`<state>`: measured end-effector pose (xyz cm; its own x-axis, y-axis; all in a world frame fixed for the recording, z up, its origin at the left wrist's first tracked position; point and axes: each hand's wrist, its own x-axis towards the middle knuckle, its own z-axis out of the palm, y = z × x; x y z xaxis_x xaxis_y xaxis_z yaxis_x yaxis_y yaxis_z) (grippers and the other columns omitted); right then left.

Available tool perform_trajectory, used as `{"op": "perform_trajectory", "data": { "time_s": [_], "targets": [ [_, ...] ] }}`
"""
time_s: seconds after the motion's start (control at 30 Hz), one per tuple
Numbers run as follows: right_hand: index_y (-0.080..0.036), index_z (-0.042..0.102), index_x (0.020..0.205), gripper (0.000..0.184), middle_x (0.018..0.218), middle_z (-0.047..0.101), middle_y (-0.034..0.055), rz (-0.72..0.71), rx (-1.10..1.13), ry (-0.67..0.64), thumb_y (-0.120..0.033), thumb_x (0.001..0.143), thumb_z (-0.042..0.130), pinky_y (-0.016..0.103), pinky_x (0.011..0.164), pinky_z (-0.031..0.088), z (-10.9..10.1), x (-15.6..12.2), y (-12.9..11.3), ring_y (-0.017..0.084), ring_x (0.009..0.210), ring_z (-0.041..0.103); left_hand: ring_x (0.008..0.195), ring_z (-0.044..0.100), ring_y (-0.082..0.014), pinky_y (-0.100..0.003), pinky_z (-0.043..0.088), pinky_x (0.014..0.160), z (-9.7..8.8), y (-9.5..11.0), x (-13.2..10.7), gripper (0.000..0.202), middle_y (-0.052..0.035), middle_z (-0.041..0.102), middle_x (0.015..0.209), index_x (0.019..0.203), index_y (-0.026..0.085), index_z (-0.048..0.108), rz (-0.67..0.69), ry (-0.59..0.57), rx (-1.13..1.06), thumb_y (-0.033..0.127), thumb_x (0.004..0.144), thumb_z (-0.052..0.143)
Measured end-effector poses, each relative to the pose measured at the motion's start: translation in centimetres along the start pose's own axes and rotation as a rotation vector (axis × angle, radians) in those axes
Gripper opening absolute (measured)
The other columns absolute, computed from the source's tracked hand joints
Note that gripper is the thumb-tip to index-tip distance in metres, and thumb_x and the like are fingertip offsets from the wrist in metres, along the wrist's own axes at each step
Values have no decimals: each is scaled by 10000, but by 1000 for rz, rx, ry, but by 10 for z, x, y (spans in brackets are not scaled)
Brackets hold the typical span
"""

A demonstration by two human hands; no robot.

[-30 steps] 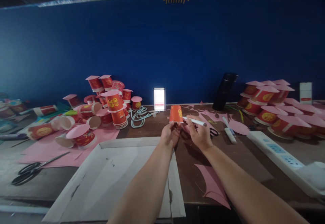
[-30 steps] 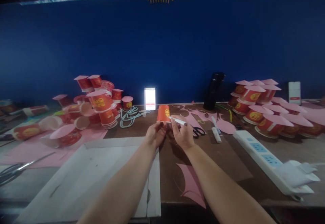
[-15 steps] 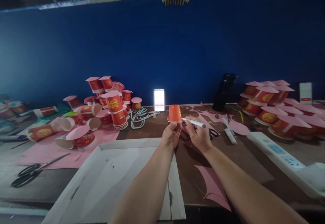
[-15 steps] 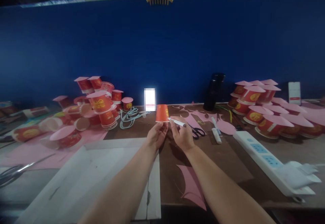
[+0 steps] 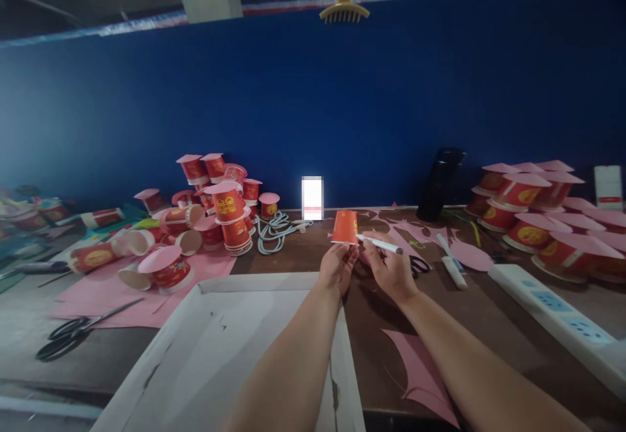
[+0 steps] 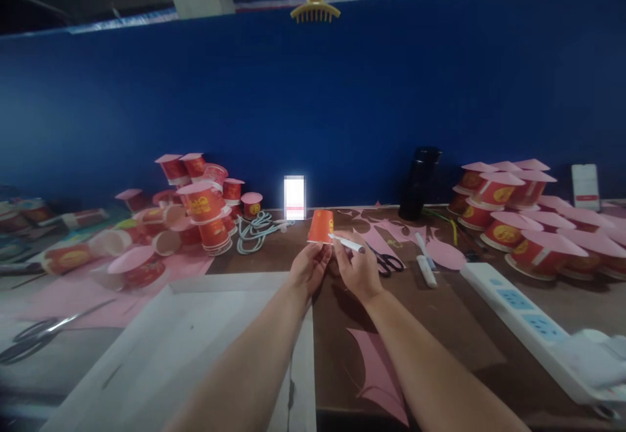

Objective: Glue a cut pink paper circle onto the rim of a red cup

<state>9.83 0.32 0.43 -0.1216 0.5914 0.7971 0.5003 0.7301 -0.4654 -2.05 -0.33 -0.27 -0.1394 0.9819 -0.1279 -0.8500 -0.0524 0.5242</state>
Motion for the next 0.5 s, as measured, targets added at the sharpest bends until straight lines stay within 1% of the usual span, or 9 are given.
{"op": "perform_trajectory", "data": {
  "time_s": [0.13,0.27,0.5],
  "targets": [
    [-190,647,1009,244,1001,695,103,-12,9,6,-355,923,489,388,900,495,0,0,-1,227,976,640,612,592,-76,-190,510,679,3,0,-3,152,-35,604,644,657,92,603,-12,-1,52,16,780,555],
    [-194,651,1017,258,985,700,103,-22,8,4,-366,925,482,396,896,499,0,1,-2,233,965,643,606,583,-74,-189,507,678,4,0,-4,149,-36,600,644,683,88,613,-19,-19,89,11,779,528],
    [-185,652,1031,241,1005,688,107,-22,1,17,-337,914,506,378,886,499,-2,1,-5,224,956,638,609,580,-69,-176,496,669,4,-1,-3,127,-31,599,662,685,90,602,-10,-31,95,7,754,537]
  ]
}}
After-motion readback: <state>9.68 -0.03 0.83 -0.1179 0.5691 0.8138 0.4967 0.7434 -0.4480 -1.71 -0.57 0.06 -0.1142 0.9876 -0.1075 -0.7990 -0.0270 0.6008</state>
